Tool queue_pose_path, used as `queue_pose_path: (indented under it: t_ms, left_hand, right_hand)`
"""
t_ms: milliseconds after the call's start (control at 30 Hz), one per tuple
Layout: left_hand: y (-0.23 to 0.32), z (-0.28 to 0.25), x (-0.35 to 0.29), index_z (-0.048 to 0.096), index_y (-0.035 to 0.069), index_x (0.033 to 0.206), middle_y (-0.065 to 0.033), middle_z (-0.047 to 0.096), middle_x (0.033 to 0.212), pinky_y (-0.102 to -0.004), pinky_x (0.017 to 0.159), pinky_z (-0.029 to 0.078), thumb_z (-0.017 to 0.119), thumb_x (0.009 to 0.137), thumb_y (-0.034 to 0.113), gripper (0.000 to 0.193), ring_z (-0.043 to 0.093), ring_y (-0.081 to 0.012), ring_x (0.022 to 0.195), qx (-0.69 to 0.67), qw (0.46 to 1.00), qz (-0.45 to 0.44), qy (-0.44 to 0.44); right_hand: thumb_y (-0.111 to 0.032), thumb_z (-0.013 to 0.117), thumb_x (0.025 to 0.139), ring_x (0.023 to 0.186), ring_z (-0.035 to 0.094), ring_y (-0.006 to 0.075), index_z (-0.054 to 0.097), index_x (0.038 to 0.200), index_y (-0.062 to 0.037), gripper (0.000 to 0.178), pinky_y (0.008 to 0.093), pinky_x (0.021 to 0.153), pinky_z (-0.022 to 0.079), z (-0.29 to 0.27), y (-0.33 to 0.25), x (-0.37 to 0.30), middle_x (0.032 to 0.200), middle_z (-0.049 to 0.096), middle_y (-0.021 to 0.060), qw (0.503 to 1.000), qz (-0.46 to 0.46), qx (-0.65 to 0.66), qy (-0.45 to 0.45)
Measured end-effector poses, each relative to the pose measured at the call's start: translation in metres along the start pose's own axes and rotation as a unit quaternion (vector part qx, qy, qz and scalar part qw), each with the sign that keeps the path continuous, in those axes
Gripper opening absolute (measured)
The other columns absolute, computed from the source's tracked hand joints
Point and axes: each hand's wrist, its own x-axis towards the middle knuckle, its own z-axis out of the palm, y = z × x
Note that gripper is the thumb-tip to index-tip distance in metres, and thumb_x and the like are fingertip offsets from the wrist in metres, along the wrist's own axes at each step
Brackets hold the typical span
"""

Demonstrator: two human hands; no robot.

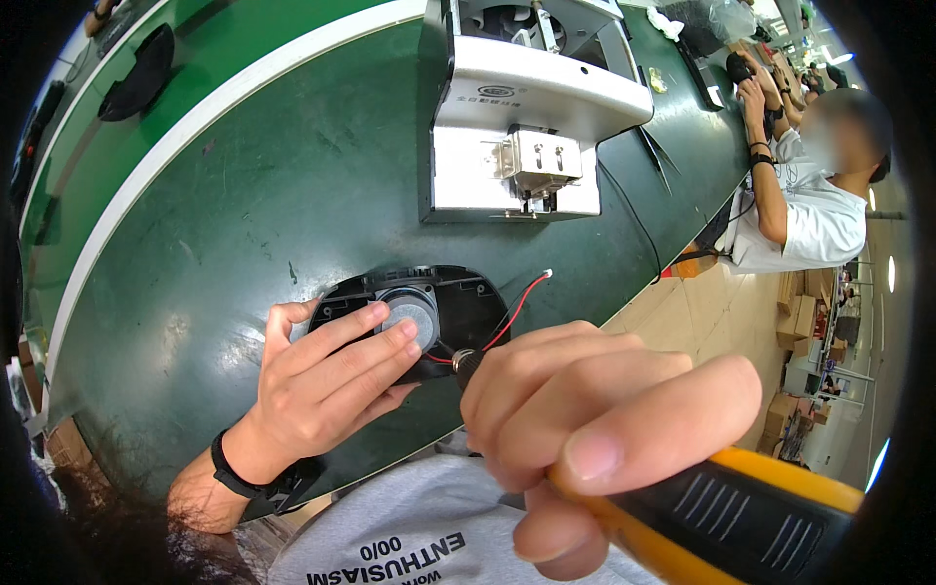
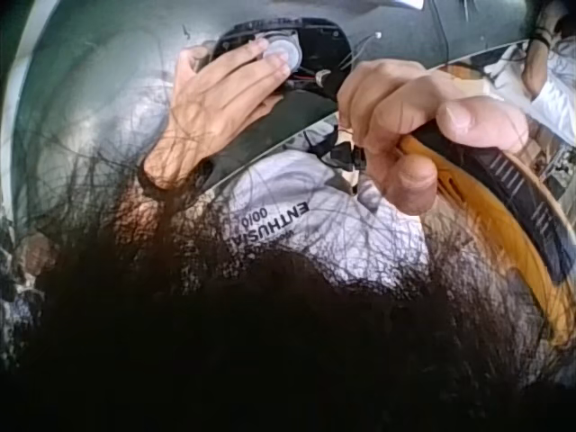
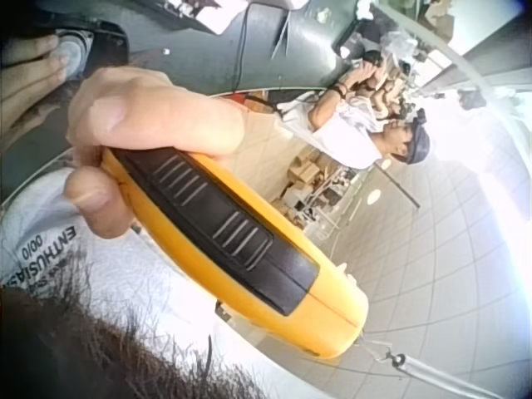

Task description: Assembling an electronic component into a plastic housing using an electric screwdriver.

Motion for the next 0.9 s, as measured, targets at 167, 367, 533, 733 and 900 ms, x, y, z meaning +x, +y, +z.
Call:
queue_pose_path:
  t_ms: [167,367,533,733,900]
  left_hand:
    - [-0.001,0.000,-0.004,0.077,0.015,0.109,0.0037,0.075,0.120,-0.0421,0.082,0.039,0.089,0.070,0.023,0.042,0.069,-0.0168,0.115,0.004,1.000,-0.011,0.002]
    - [-0.001,0.000,-0.002,0.077,0.015,0.111,0.0036,0.075,0.120,-0.0416,0.080,0.039,0.088,0.070,0.023,0.043,0.069,-0.0169,0.116,0.013,1.000,0.000,-0.007]
    - [0.000,-0.002,0.000,0.076,0.014,0.112,0.0032,0.074,0.121,-0.0408,0.078,0.039,0.087,0.071,0.023,0.043,0.068,-0.0167,0.117,0.019,1.000,0.007,-0.017]
    - [-0.001,0.000,-0.001,0.076,0.014,0.111,0.0032,0.074,0.121,-0.0397,0.075,0.037,0.087,0.070,0.022,0.044,0.068,-0.0162,0.117,0.031,0.999,0.015,-0.017]
    - [-0.002,0.001,-0.002,0.076,0.013,0.110,0.0032,0.073,0.120,-0.0413,0.078,0.041,0.088,0.069,0.022,0.044,0.068,-0.0167,0.115,0.013,1.000,0.005,-0.006]
  right_hand:
    - [-0.034,0.068,0.101,0.042,0.054,0.0128,0.038,0.115,-0.0161,0.038,0.0262,0.040,0.048,-0.003,0.008,0.000,0.062,0.057,0.0000,0.999,0.004,0.043,-0.033]
    - [-0.031,0.070,0.100,0.041,0.054,0.0128,0.038,0.113,-0.0151,0.038,0.0273,0.039,0.049,0.005,0.006,0.001,0.061,0.057,0.0008,0.999,-0.020,0.032,-0.021]
    - [-0.029,0.070,0.100,0.040,0.053,0.0132,0.038,0.113,-0.0139,0.038,0.0273,0.039,0.049,0.001,0.010,-0.002,0.060,0.056,0.0014,0.998,-0.031,0.042,-0.028]
    - [-0.028,0.070,0.100,0.040,0.052,0.0137,0.037,0.112,-0.0128,0.038,0.0277,0.039,0.049,0.003,0.009,0.000,0.060,0.056,0.0021,0.997,-0.039,0.032,-0.054]
    - [-0.026,0.071,0.100,0.042,0.054,0.0159,0.037,0.112,-0.0109,0.038,0.0298,0.040,0.049,0.002,0.016,0.003,0.060,0.056,0.0024,0.994,-0.032,0.059,-0.087]
